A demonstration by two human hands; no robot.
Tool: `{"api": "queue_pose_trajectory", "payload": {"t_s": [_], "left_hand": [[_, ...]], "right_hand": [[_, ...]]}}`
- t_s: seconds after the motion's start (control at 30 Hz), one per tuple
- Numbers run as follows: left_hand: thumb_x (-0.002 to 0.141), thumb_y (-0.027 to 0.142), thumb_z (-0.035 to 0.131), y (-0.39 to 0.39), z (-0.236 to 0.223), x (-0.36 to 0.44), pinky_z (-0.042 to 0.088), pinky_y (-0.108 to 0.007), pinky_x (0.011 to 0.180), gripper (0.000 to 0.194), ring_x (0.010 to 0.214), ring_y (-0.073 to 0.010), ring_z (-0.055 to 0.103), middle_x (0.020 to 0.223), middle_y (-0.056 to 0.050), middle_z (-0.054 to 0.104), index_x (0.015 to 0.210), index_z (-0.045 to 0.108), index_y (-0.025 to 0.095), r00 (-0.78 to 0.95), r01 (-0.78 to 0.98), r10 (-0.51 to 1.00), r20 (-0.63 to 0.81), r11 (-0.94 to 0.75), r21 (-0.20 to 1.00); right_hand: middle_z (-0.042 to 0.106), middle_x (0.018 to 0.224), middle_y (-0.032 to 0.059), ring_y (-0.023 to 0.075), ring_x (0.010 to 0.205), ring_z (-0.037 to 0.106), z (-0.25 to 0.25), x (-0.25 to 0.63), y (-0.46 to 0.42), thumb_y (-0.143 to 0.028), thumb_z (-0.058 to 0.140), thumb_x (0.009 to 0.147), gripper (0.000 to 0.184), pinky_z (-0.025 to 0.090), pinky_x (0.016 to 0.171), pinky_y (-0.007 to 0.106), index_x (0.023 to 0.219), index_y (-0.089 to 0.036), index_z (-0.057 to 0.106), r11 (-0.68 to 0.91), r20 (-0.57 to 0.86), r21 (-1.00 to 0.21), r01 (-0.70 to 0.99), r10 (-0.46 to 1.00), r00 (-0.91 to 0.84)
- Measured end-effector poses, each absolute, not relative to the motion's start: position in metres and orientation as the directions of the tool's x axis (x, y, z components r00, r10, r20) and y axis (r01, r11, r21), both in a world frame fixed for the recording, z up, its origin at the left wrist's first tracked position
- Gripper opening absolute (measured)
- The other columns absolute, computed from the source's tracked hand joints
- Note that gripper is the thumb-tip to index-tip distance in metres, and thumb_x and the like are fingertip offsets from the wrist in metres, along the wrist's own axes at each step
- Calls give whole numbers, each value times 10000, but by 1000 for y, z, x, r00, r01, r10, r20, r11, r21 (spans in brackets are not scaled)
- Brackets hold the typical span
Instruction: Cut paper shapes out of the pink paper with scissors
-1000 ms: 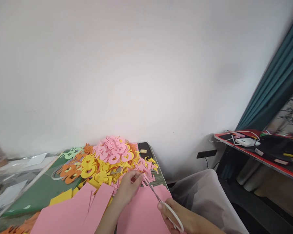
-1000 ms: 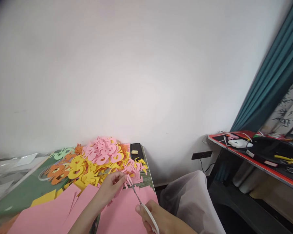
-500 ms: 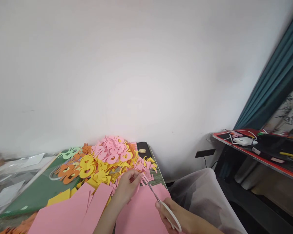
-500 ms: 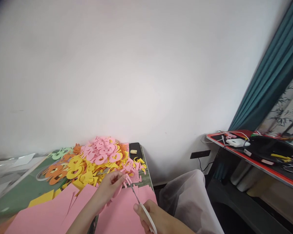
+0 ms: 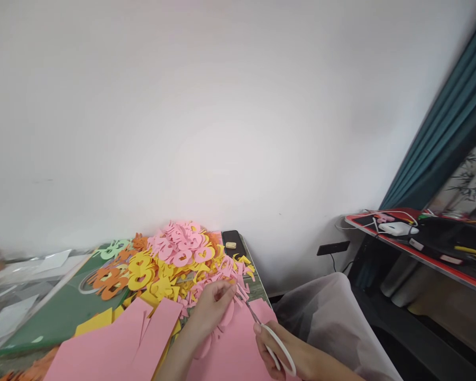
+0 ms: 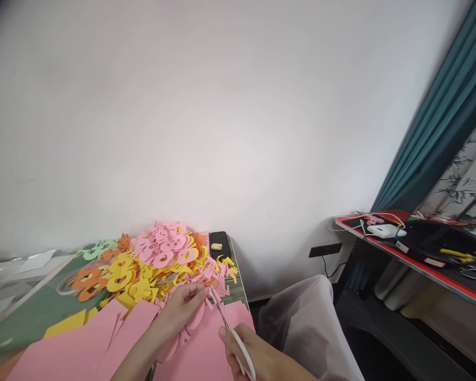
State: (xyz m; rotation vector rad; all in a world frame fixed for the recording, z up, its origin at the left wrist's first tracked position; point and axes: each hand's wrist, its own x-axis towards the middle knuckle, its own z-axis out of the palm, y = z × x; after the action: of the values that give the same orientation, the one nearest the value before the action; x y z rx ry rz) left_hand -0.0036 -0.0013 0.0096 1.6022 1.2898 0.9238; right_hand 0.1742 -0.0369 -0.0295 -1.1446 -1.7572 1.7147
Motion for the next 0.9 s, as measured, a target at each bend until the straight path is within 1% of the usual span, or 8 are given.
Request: {"api": "queue_pose_trajectory", "payload": {"t_s": [0.13,0.3,0.4,0.5,0.73,0.83,0.9], "left_hand": [[724,459,446,-2,10,-4,279,-216,505,333,513,-98,321,514,64,338,546,423,179,175,319,984,23,-79,944],[716,476,451,-7,16,-2,257,-207,481,338,508,-93,288,532,68,311,547,392,189,153,314,988,-4,-45,949],[691,511,472,-7,19,-2,260,-209,483,370,510,-96,296,523,67,312,529,374,193,179,331,984,3,-63,941],[676,524,486,-6,22,-2,254,-207,478,385,503,-95,289,513,68,308,516,371,193,206,340,978,2,-74,938],[678,484,505,-6,21,-3,253,-206,489,339,506,-91,294,516,70,325,542,439,180,195,295,981,14,-72,953],[680,480,503,-3,16,-3,268,-213,512,328,518,-95,313,526,65,348,568,480,173,208,267,978,20,-77,961],[679,482,499,-2,12,-1,257,-216,508,336,507,-93,298,513,66,328,549,480,172,222,250,975,17,-74,965]], "right_hand": [[339,390,-76,52,337,359,-30,175,-37,-664,277,739,539,279,392,192,543,-172,380,-108,-232,-963,246,795,-561],[329,390,-75,53,321,343,-35,174,-36,-674,288,727,544,250,362,191,529,-175,375,-154,-267,-959,240,778,-569],[320,361,-76,56,325,334,-30,173,-37,-696,288,705,557,255,376,196,518,-179,373,-102,-240,-958,267,795,-557],[316,345,-73,52,325,315,-28,173,-38,-691,258,719,566,250,379,197,500,-181,368,-66,-221,-958,279,792,-569],[304,378,-76,43,322,294,-41,173,-37,-629,291,764,530,229,343,187,490,-180,357,-89,-218,-963,253,810,-545],[316,339,-67,42,318,296,-39,171,-35,-616,263,781,564,242,365,187,434,-178,342,-64,-219,-958,279,793,-569],[343,329,-54,44,330,308,-37,170,-33,-590,256,798,581,263,396,189,405,-172,350,-43,-205,-959,280,785,-585]]}}
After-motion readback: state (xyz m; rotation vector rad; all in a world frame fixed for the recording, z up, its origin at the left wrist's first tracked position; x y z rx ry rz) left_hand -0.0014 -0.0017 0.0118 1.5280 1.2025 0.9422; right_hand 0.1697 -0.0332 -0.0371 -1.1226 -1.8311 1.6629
